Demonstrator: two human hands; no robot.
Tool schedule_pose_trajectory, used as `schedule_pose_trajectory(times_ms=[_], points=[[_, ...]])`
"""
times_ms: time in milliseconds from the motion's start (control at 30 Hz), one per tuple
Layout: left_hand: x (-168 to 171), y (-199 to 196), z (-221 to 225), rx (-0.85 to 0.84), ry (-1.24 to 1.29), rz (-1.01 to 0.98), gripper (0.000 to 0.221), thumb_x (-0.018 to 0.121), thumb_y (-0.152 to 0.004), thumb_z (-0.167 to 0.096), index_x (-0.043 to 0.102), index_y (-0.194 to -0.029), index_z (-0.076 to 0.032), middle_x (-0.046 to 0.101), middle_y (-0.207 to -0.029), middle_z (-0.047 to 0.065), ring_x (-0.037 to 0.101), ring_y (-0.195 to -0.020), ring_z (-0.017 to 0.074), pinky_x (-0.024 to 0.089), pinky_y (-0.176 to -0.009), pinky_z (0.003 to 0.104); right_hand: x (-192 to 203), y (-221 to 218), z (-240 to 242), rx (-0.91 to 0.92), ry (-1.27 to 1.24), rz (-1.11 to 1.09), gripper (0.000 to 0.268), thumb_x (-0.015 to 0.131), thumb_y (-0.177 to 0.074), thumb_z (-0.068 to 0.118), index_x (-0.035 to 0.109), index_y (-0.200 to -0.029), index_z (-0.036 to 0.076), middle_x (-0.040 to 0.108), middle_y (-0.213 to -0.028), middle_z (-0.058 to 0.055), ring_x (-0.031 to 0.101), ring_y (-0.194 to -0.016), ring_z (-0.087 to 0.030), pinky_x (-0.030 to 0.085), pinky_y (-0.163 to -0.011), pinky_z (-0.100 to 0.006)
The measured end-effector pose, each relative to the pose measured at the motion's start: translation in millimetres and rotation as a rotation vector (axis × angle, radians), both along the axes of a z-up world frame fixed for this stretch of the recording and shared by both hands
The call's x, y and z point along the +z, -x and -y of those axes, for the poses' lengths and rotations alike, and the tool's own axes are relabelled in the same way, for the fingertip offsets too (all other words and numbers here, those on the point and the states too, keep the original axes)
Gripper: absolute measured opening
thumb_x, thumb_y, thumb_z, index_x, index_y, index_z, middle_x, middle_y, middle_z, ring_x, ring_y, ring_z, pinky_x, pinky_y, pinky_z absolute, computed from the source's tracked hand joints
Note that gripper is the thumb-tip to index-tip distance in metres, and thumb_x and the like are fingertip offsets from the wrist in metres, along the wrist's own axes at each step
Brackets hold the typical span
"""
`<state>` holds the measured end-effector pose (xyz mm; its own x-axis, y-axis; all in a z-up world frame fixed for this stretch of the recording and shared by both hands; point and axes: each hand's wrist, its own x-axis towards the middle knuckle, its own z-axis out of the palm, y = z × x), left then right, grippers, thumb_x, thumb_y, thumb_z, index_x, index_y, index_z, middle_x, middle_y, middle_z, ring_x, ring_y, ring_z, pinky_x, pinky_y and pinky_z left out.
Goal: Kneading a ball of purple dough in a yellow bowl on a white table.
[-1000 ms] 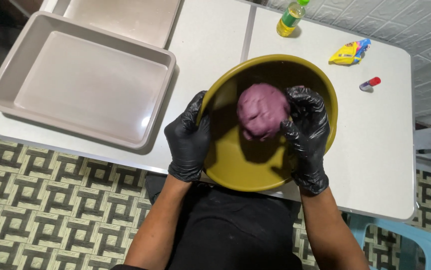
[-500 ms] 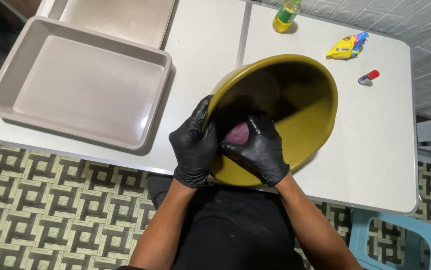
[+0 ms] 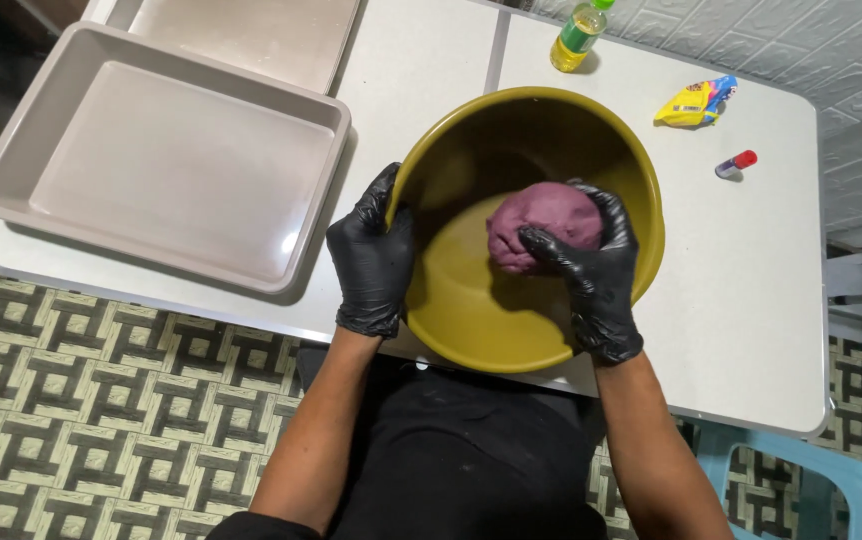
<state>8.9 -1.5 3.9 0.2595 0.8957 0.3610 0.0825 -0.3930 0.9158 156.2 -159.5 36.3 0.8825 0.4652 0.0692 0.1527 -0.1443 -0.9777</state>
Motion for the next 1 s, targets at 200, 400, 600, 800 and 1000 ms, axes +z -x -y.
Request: schedule_pose_trajectory(times_ms=[200, 400, 600, 800, 1000], points=[[-15.7, 1.1, -1.2, -0.016, -0.131, -0.016, 0.033, 0.07, -0.092, -0.007, 0.071, -0.125, -0.01, 0.076, -0.115, 0.009, 0.077, -0.106, 0.0227, 0.061, -0.089, 0.032, 63.6, -9.6, 4.1, 0.103, -0.073, 1.135, 0.064, 0.098, -0.085, 0.023, 0.056, -0.127, -0.004, 0.059, -0.125, -0.021, 0.057, -0.12, -0.042, 0.044, -0.115, -0.054], [-0.5, -6.9, -9.6, -0.02, -0.054, -0.225, 0.048, 0.066, -0.079, -0.007, 0.074, -0.122, -0.027, 0.079, -0.105, 0.0, 0.074, -0.098, 0.0316, 0.062, -0.088, 0.047, 15.4, -54.0, 1.5, 0.382, 0.128, 1.033, 0.081, 0.096, -0.068, 0.033, 0.064, -0.139, 0.009, 0.046, -0.138, -0.026, 0.045, -0.134, -0.051, 0.032, -0.118, -0.059], [19.6, -8.3, -16.8, -0.024, -0.213, -0.148, 0.044, 0.063, -0.08, -0.008, 0.074, -0.121, -0.022, 0.078, -0.091, 0.009, 0.073, -0.089, 0.0369, 0.061, -0.072, 0.053, 51.9, -24.3, 18.6, 0.338, 0.284, 0.907, 0.047, 0.084, -0.089, 0.018, 0.067, -0.132, 0.006, 0.059, -0.126, -0.022, 0.06, -0.126, -0.046, 0.049, -0.107, -0.058], [34.7, -11.6, 3.5, -0.06, -0.325, -0.181, 0.04, 0.07, -0.073, -0.011, 0.079, -0.108, -0.029, 0.075, -0.075, -0.003, 0.075, -0.074, 0.0263, 0.062, -0.062, 0.039, 36.9, -25.0, 12.2, 0.324, 0.493, 0.884, 0.051, 0.081, -0.092, 0.03, 0.067, -0.135, 0.008, 0.066, -0.119, -0.021, 0.065, -0.116, -0.046, 0.054, -0.096, -0.061], [19.3, -8.9, 5.0, -0.092, -0.281, -0.093, 0.032, 0.077, -0.077, -0.012, 0.08, -0.106, -0.025, 0.077, -0.081, 0.0, 0.075, -0.077, 0.0282, 0.063, -0.063, 0.039, -49.4, 2.8, 13.6, 0.232, 0.602, 0.949, 0.075, 0.074, -0.093, 0.053, 0.059, -0.135, -0.007, 0.057, -0.129, -0.04, 0.053, -0.125, -0.06, 0.048, -0.099, -0.069]])
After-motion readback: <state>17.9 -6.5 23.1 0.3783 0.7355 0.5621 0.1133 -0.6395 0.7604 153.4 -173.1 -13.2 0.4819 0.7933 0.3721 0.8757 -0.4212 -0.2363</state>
